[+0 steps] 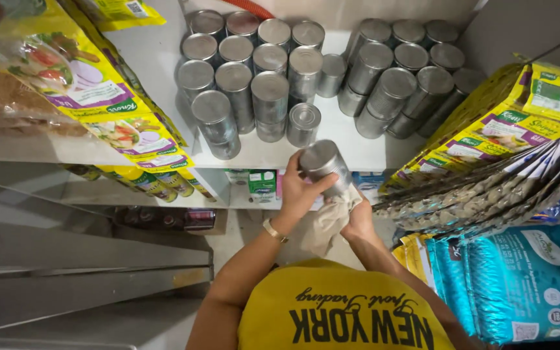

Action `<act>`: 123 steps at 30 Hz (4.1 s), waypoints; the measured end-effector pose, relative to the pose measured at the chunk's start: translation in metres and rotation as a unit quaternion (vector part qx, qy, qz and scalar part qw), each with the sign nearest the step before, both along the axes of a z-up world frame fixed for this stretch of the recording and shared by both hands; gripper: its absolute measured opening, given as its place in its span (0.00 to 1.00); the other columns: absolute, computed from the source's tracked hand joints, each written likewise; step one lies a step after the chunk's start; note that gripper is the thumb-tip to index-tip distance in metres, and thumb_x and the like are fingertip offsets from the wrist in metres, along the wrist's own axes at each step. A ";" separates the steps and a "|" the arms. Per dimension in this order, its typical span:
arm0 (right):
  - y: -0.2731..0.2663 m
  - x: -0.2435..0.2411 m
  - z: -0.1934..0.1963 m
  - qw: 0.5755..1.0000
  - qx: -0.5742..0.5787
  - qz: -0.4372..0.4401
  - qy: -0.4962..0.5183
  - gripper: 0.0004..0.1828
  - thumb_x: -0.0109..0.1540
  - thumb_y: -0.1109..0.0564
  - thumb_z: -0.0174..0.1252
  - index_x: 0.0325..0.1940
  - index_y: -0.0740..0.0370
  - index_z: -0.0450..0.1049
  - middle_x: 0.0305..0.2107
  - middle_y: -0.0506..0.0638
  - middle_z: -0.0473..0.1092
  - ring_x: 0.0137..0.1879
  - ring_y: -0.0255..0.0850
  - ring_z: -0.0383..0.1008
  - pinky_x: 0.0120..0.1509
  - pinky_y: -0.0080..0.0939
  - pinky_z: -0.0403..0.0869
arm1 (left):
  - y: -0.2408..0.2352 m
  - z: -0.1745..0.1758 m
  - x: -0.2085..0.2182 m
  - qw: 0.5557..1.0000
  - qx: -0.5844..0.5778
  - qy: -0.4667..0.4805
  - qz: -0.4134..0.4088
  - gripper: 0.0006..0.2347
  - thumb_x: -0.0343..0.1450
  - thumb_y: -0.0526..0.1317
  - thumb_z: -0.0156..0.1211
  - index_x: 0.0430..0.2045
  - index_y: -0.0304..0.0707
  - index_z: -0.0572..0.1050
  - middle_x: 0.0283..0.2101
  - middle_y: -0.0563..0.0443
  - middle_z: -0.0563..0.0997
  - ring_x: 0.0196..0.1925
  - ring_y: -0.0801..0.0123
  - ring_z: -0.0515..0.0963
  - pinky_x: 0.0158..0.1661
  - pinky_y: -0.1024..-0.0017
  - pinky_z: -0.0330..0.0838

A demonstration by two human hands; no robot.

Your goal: Wiping dust or residue off canned goods on a shelf using a cloth.

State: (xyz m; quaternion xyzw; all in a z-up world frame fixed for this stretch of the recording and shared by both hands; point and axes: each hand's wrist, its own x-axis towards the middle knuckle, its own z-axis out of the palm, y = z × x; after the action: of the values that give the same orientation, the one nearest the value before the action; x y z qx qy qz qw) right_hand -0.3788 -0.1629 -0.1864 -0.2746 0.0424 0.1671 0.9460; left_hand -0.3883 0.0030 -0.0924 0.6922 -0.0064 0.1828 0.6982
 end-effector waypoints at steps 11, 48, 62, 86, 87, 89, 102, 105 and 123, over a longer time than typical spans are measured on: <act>-0.010 -0.010 0.001 0.982 -0.105 0.137 0.082 0.23 0.68 0.46 0.43 0.56 0.63 0.73 0.40 0.57 0.76 0.37 0.47 0.75 0.35 0.44 0.74 | 0.052 -0.015 -0.004 0.981 0.128 -0.070 0.130 0.40 0.56 0.48 0.83 0.59 0.28 0.67 0.55 0.38 0.78 0.55 0.58 0.79 0.57 0.64 0.75; -0.012 0.000 -0.004 0.991 -0.102 0.042 0.071 0.20 0.69 0.48 0.42 0.52 0.60 0.74 0.35 0.52 0.75 0.35 0.45 0.73 0.42 0.45 0.74 | 0.019 0.064 0.035 0.846 0.520 -0.116 0.009 0.21 0.72 0.33 0.56 0.62 0.32 0.70 0.59 0.36 0.73 0.62 0.43 0.70 0.66 0.46 0.59; -0.036 -0.028 -0.021 0.971 -0.231 0.003 0.061 0.28 0.60 0.45 0.55 0.62 0.58 0.71 0.45 0.51 0.77 0.42 0.47 0.79 0.36 0.51 0.76 | -0.062 -0.047 0.366 0.506 0.855 -0.094 0.058 0.20 0.74 0.41 0.42 0.54 0.26 0.76 0.62 0.38 0.75 0.72 0.46 0.62 0.71 0.45 0.29; -0.084 -0.033 -0.029 0.966 -0.215 -0.063 0.132 0.20 0.59 0.52 0.58 0.55 0.58 0.77 0.37 0.48 0.78 0.35 0.42 0.77 0.36 0.46 0.76 | -0.050 -0.036 0.437 0.596 0.799 0.051 -0.059 0.17 0.76 0.43 0.43 0.47 0.46 0.83 0.52 0.46 0.83 0.62 0.48 0.74 0.66 0.33 0.30; -0.083 -0.032 -0.026 0.966 -0.213 -0.057 0.135 0.20 0.60 0.52 0.58 0.55 0.58 0.77 0.37 0.49 0.78 0.35 0.42 0.77 0.35 0.46 0.76 | -0.046 -0.044 0.442 0.615 0.786 0.040 -0.058 0.16 0.76 0.41 0.44 0.46 0.46 0.84 0.51 0.46 0.84 0.59 0.49 0.78 0.67 0.32 0.31; -0.084 -0.029 -0.033 0.971 -0.216 -0.050 0.095 0.19 0.61 0.52 0.59 0.54 0.61 0.77 0.36 0.51 0.78 0.34 0.43 0.76 0.35 0.46 0.76 | -0.042 -0.029 0.428 0.618 0.780 0.048 -0.088 0.15 0.75 0.40 0.45 0.45 0.47 0.84 0.51 0.45 0.84 0.57 0.49 0.79 0.66 0.32 0.31; -0.066 -0.032 -0.008 0.965 -0.245 -0.025 0.084 0.20 0.63 0.52 0.57 0.55 0.65 0.75 0.39 0.54 0.76 0.39 0.44 0.76 0.39 0.48 0.76 | -0.053 0.028 0.332 0.542 0.835 0.014 -0.095 0.15 0.75 0.38 0.46 0.38 0.47 0.86 0.42 0.50 0.86 0.59 0.56 0.78 0.69 0.43 0.15; -0.062 -0.039 0.015 0.977 -0.201 -0.029 0.067 0.23 0.61 0.52 0.55 0.60 0.60 0.74 0.46 0.50 0.78 0.47 0.42 0.79 0.46 0.44 0.78 | -0.049 0.010 0.333 0.559 0.823 -0.023 -0.097 0.15 0.75 0.38 0.47 0.36 0.46 0.87 0.41 0.46 0.86 0.57 0.57 0.78 0.69 0.43 0.17; -0.080 -0.017 -0.009 0.971 -0.231 -0.053 0.040 0.18 0.66 0.54 0.59 0.56 0.68 0.74 0.35 0.56 0.76 0.33 0.46 0.77 0.35 0.46 0.76 | -0.045 -0.032 0.321 0.687 0.717 -0.115 -0.023 0.14 0.69 0.33 0.61 0.49 0.27 0.75 0.38 0.39 0.86 0.42 0.52 0.85 0.52 0.49 0.66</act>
State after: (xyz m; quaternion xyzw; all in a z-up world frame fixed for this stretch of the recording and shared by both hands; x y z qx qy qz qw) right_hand -0.3958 -0.2428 -0.1953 -0.4759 0.1316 0.1133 0.8622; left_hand -0.0670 -0.0422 -0.1240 0.9549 -0.2320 0.1846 -0.0130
